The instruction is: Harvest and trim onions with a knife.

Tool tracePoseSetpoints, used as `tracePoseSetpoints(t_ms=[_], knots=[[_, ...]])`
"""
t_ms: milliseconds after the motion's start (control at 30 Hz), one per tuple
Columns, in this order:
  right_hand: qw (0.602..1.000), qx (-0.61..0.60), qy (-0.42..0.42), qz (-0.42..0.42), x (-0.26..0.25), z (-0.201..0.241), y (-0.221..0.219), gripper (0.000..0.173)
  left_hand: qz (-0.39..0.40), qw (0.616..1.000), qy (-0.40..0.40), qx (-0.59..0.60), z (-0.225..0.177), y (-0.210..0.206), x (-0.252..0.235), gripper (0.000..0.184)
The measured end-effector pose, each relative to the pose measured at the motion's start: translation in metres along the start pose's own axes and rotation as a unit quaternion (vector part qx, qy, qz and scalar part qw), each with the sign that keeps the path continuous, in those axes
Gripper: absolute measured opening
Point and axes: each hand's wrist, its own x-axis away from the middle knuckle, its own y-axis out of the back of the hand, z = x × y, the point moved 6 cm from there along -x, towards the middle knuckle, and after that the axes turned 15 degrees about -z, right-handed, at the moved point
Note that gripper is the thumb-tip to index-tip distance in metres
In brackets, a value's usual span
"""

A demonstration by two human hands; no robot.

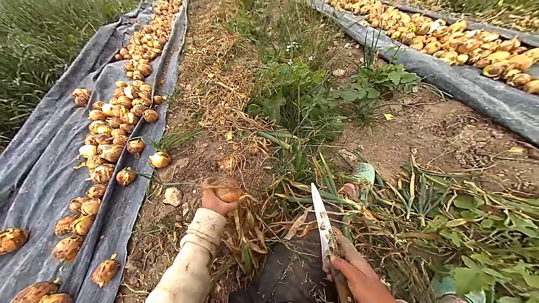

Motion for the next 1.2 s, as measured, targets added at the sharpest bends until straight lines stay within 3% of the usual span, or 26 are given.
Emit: tracePoseSetpoints(t_ms=[100,200,267,367,400,500,600,700,767,833,900,1000,1100,1200], knots=[[0.999,-0.02,0.039,-0.014,-0.004,0.003,0.006,0.056,0.088,0.965,-0.092,0.231,-0.054,-0.019,0.028,0.114],[0.995,-0.057,0.077,-0.023,-0.006,0.01,0.011,0.05,0.284,0.851,-0.143,0.418,-0.098,-0.052,0.075,0.093],[0.993,-0.079,0.083,-0.022,-0.002,0.016,0.018,0.06,0.403,0.773,-0.118,0.476,-0.105,-0.074,0.11,0.075],[0.988,-0.102,0.107,-0.038,0.004,0.021,0.031,0.074,0.54,0.636,-0.006,0.551,-0.094,-0.097,0.148,0.049],[0.986,-0.101,0.123,-0.048,0.005,0.021,0.034,0.076,0.594,0.592,-0.008,0.544,-0.093,-0.095,0.157,0.044],[0.981,-0.085,0.165,-0.054,0.009,0.024,0.037,0.074,0.701,0.531,-0.008,0.477,-0.102,-0.089,0.173,0.057],[0.981,-0.083,0.168,-0.044,0.013,0.026,0.033,0.056,0.727,0.531,-0.017,0.434,-0.104,-0.085,0.171,0.064],[0.983,-0.139,0.116,-0.016,0.015,0.024,0.024,0.028,0.718,0.569,-0.051,0.398,-0.099,-0.088,0.163,0.07],[0.986,-0.15,0.068,0.012,0.016,0.022,0.017,0.031,0.736,0.59,-0.086,0.321,-0.103,-0.088,0.16,0.081],[0.99,-0.135,0.028,0.029,0.015,0.02,0.012,0.041,0.716,0.66,-0.123,0.193,-0.108,-0.086,0.157,0.097],[0.992,-0.124,0.002,0.036,0.012,0.015,0.006,0.037,0.64,0.737,-0.214,0.036,-0.116,-0.081,0.156,0.106],[0.991,-0.126,-0.023,0.028,0.008,0.012,0.001,0.024,0.486,0.777,-0.383,-0.113,-0.131,-0.072,0.157,0.102],[0.99,-0.135,-0.049,0.009,0.007,0.014,0.001,0.029,0.282,0.794,-0.531,-0.095,-0.144,-0.065,0.152,0.096],[0.989,-0.133,-0.059,0.0,0.011,0.015,0.001,0.035,0.136,0.836,-0.529,-0.045,-0.156,-0.061,0.117,0.096]])
